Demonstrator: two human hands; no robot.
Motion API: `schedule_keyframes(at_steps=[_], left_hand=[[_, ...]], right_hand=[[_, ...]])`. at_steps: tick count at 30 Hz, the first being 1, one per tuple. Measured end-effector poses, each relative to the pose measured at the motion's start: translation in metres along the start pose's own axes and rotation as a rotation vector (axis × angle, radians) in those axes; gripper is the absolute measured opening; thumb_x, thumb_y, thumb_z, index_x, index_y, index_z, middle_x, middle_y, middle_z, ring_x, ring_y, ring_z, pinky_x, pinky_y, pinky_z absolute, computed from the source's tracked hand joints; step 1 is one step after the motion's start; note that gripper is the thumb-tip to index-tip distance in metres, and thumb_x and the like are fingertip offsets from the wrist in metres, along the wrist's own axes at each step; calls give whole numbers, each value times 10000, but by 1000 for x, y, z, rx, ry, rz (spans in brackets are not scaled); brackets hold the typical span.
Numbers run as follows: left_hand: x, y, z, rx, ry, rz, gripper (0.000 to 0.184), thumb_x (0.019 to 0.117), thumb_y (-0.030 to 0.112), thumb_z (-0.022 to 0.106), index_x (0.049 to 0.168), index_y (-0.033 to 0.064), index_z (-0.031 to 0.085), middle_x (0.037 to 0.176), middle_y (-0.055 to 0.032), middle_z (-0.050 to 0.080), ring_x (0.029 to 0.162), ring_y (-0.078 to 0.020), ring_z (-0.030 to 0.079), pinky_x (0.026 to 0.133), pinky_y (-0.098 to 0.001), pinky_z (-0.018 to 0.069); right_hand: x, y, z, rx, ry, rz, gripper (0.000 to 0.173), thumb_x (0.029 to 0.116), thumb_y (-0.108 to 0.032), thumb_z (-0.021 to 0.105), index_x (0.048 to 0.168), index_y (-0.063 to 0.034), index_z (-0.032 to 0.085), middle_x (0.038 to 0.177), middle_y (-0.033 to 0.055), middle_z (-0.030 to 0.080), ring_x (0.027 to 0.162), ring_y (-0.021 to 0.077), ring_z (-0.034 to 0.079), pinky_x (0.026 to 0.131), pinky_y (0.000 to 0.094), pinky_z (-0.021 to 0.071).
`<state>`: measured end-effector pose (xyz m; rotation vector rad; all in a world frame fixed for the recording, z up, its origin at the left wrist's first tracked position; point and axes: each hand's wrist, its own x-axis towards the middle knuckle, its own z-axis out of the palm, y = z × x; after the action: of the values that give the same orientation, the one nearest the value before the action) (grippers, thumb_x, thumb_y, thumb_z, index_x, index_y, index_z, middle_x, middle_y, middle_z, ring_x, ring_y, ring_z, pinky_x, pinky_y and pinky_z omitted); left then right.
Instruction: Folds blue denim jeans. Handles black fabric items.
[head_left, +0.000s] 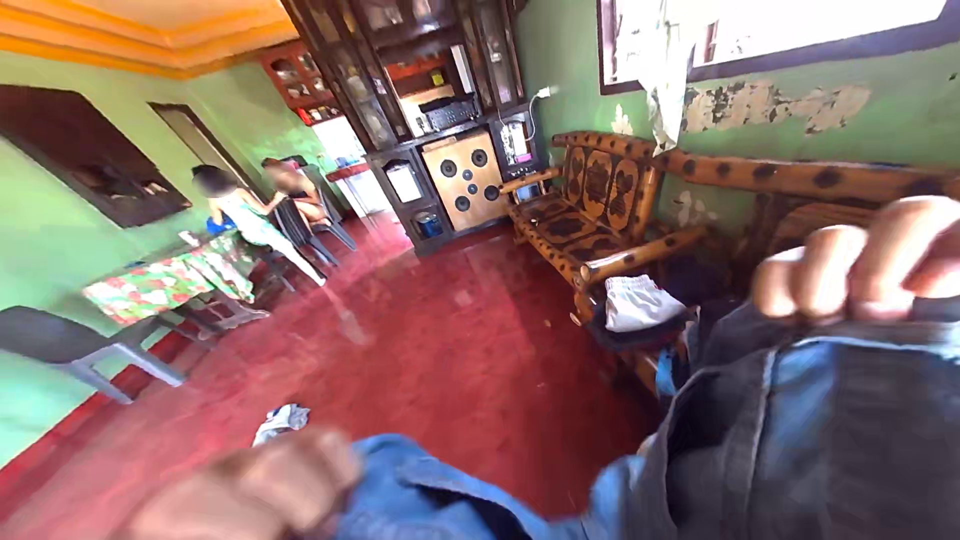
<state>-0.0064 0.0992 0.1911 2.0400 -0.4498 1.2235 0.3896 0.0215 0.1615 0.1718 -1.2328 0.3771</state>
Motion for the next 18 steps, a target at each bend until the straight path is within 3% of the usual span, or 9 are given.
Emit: schedule_keyframes(at_steps=[1,2,4,7,10,12,14,16,18], left_hand=[[23,-18,12,-74,-9,10,331,1037,337,494,838,90,588,711,-25,588,684,-141,615,708,-312,552],[46,-42,44,-141,162,42,320,1022,297,526,782,107,617,645,10,583,606,-96,599,606,-257,531],[81,-95,98,-45,488,186,281,1048,222,549,804,157,673,639,84,590,559,-7,563,533,-168,489],[103,-121,115,147,720,140,450,1052,113,375,651,177,568,584,99,539,525,9,529,517,-148,457],[95,-137,108,275,757,25,390,1042,96,324,734,174,550,699,97,527,633,22,531,597,-123,455],[78,-162,100,353,695,-23,293,1071,113,327,955,134,596,877,86,569,784,36,572,710,-119,485],[59,-212,78,359,651,52,257,1061,100,373,1081,37,622,991,5,630,876,-20,627,755,-159,531],[57,-230,72,390,684,18,220,1018,49,392,1024,-15,603,951,-29,630,876,-49,615,783,-204,526],[61,-209,83,455,704,-235,225,1014,37,357,977,3,577,862,34,576,792,31,562,746,-145,483]], right_hand=[[5,16,24,-10,-13,4,200,984,-177,532,820,-105,621,685,20,617,589,153,625,564,313,559],[7,35,51,-83,-26,-8,182,994,-183,539,842,-133,624,681,-24,603,578,91,603,549,254,543],[7,76,99,-266,-16,-53,233,962,-87,522,731,-116,545,613,-48,512,522,15,504,480,158,445],[3,106,114,-505,57,-9,259,934,0,449,687,-60,496,615,-26,463,538,-7,454,496,130,392],[-9,119,105,-571,77,115,210,996,-57,426,840,-42,566,722,-10,521,628,10,507,564,151,437],[-23,125,100,-668,71,118,243,1019,-107,431,873,-22,607,797,20,570,722,47,564,638,193,492],[-35,132,95,-808,54,95,255,1010,-126,468,837,-23,625,777,33,562,705,83,567,611,222,492],[-40,138,84,-940,44,88,251,995,-125,510,774,-49,602,701,13,516,615,69,522,532,203,446],[-43,140,72,-1058,32,84,303,1002,-142,529,709,-72,565,622,1,508,533,63,495,468,215,406]])
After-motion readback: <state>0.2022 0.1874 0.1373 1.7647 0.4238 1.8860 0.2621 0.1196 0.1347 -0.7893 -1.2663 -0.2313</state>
